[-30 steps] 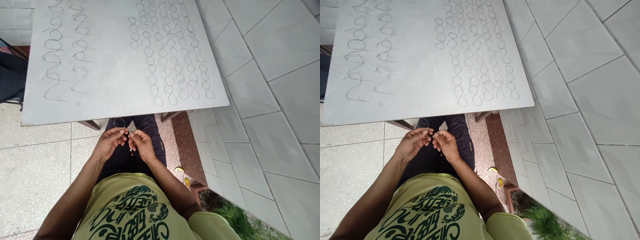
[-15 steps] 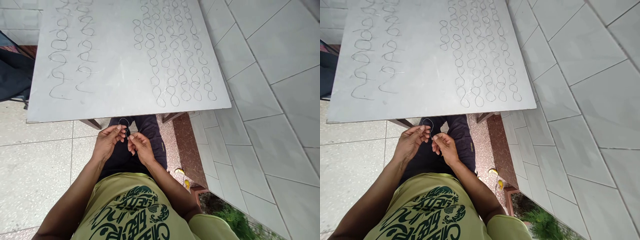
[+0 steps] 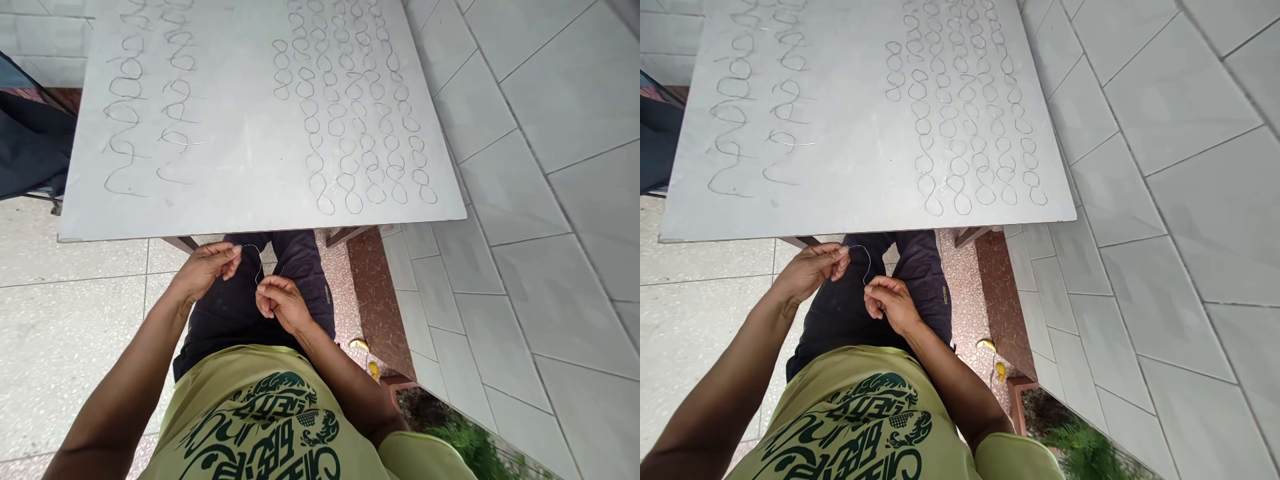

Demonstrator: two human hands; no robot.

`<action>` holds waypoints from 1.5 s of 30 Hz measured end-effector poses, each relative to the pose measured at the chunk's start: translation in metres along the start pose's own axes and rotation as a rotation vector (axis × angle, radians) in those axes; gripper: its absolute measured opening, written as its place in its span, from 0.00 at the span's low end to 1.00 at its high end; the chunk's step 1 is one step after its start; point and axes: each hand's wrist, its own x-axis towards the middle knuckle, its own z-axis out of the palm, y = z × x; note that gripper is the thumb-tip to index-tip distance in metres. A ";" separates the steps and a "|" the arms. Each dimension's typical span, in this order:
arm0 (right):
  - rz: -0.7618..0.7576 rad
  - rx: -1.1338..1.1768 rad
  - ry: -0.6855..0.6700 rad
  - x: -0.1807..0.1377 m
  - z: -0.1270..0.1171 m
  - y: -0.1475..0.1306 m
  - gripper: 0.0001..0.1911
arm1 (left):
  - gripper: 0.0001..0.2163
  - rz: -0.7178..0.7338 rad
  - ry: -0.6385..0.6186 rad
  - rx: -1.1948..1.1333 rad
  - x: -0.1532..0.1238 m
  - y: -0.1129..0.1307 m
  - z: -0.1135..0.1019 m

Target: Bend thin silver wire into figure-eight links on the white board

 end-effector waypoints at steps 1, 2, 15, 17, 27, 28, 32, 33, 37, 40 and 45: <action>0.003 -0.003 -0.009 -0.001 -0.001 0.000 0.12 | 0.16 0.006 -0.012 0.042 0.002 0.004 -0.005; 0.002 -0.005 -0.017 -0.001 -0.001 0.001 0.11 | 0.17 0.019 -0.021 0.071 0.005 0.007 -0.008; -0.013 -0.003 0.023 -0.004 0.003 -0.001 0.13 | 0.20 0.047 -0.016 -0.284 -0.007 -0.027 0.026; -0.002 -0.009 0.023 -0.004 0.004 0.000 0.13 | 0.23 0.055 -0.022 -0.325 -0.009 -0.030 0.033; 0.019 -0.007 0.010 -0.009 0.006 0.001 0.14 | 0.28 0.145 0.012 -0.288 -0.002 -0.017 0.043; 0.013 0.003 0.000 -0.010 0.005 0.001 0.13 | 0.29 0.139 0.002 -0.280 -0.002 -0.016 0.041; 0.015 0.021 -0.016 -0.010 0.004 0.002 0.12 | 0.28 0.124 0.007 -0.271 -0.005 -0.014 0.035; 0.021 0.017 -0.012 -0.010 0.004 0.003 0.12 | 0.28 0.126 0.009 -0.279 -0.005 -0.015 0.034; 0.025 -0.003 0.038 -0.008 0.006 0.002 0.14 | 0.28 0.119 -0.012 -0.328 -0.007 -0.017 0.032; 0.007 0.005 0.057 -0.008 0.006 -0.001 0.15 | 0.20 0.132 -0.029 -0.323 -0.010 -0.020 0.030; 0.008 0.049 0.038 -0.011 0.007 -0.008 0.13 | 0.09 0.158 -0.127 -0.182 -0.015 -0.025 0.028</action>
